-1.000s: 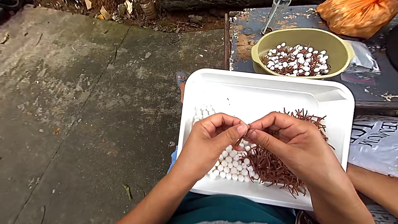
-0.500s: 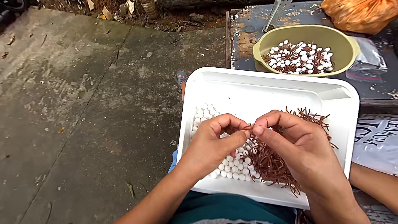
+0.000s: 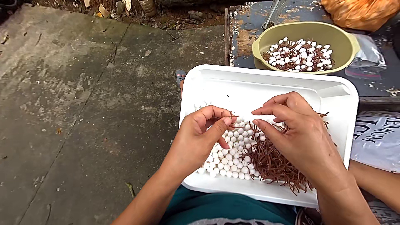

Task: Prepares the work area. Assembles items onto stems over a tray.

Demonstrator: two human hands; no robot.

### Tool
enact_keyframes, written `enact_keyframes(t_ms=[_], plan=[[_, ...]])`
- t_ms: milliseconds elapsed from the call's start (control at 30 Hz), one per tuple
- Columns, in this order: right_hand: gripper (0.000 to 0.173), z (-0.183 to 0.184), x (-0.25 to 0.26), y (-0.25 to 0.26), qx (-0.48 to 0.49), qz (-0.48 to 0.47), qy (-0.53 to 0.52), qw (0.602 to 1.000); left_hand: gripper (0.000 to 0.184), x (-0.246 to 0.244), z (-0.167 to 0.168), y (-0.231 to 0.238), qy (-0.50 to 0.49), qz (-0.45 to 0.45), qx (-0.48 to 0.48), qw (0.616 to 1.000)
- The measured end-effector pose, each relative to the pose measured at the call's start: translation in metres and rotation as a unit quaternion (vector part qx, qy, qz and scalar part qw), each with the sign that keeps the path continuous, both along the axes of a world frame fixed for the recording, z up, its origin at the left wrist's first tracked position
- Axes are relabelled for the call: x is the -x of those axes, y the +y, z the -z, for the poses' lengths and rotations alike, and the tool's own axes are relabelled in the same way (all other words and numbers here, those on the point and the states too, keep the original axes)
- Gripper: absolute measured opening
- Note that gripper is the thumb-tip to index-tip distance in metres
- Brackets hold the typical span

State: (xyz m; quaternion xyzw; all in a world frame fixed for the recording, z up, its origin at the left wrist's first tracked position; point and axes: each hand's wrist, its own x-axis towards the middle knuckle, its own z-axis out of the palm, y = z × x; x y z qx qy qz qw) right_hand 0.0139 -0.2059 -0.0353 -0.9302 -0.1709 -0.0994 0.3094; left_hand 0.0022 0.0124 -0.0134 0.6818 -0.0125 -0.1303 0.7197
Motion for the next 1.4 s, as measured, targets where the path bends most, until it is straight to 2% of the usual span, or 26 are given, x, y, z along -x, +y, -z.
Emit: enact_keyframes(t_ms=[200, 467, 533, 600, 633, 700, 800, 1033, 1400], plan=[[0.009, 0.019, -0.001, 0.014, 0.082, -0.028, 0.002, 0.996, 0.009, 0.004, 0.004, -0.004, 0.008, -0.055, 0.018, 0.998], [0.013, 0.028, -0.002, 0.02, 0.076, -0.049, -0.048, 0.995, 0.006, 0.006, 0.004, -0.011, 0.049, -0.052, 0.04, 0.997], [0.016, 0.028, -0.001, 0.018, 0.035, -0.051, -0.057, 0.996, 0.006, 0.007, 0.004, -0.011, 0.047, -0.052, 0.047, 0.996], [0.015, 0.018, 0.0, 0.014, -0.083, -0.039, -0.025, 0.995, 0.007, 0.008, 0.004, -0.012, 0.029, -0.06, 0.038, 0.997], [0.014, 0.01, 0.002, 0.012, -0.162, -0.042, 0.024, 0.986, 0.006, 0.009, 0.005, -0.012, 0.014, -0.065, 0.028, 0.997], [0.014, -0.002, 0.005, 0.011, -0.327, -0.054, 0.136, 0.934, 0.005, 0.012, 0.003, -0.014, -0.022, -0.076, 0.003, 0.997], [0.016, -0.006, 0.009, 0.014, -0.438, -0.057, 0.217, 0.871, 0.004, 0.013, 0.003, -0.018, -0.088, -0.088, -0.044, 0.991], [0.019, -0.003, 0.016, 0.019, -0.486, -0.041, 0.239, 0.839, 0.002, 0.015, 0.007, -0.021, -0.129, -0.096, -0.061, 0.985], [0.013, 0.0, 0.018, 0.02, -0.49, -0.033, 0.217, 0.844, 0.002, 0.016, 0.008, -0.024, -0.139, -0.093, -0.067, 0.984]])
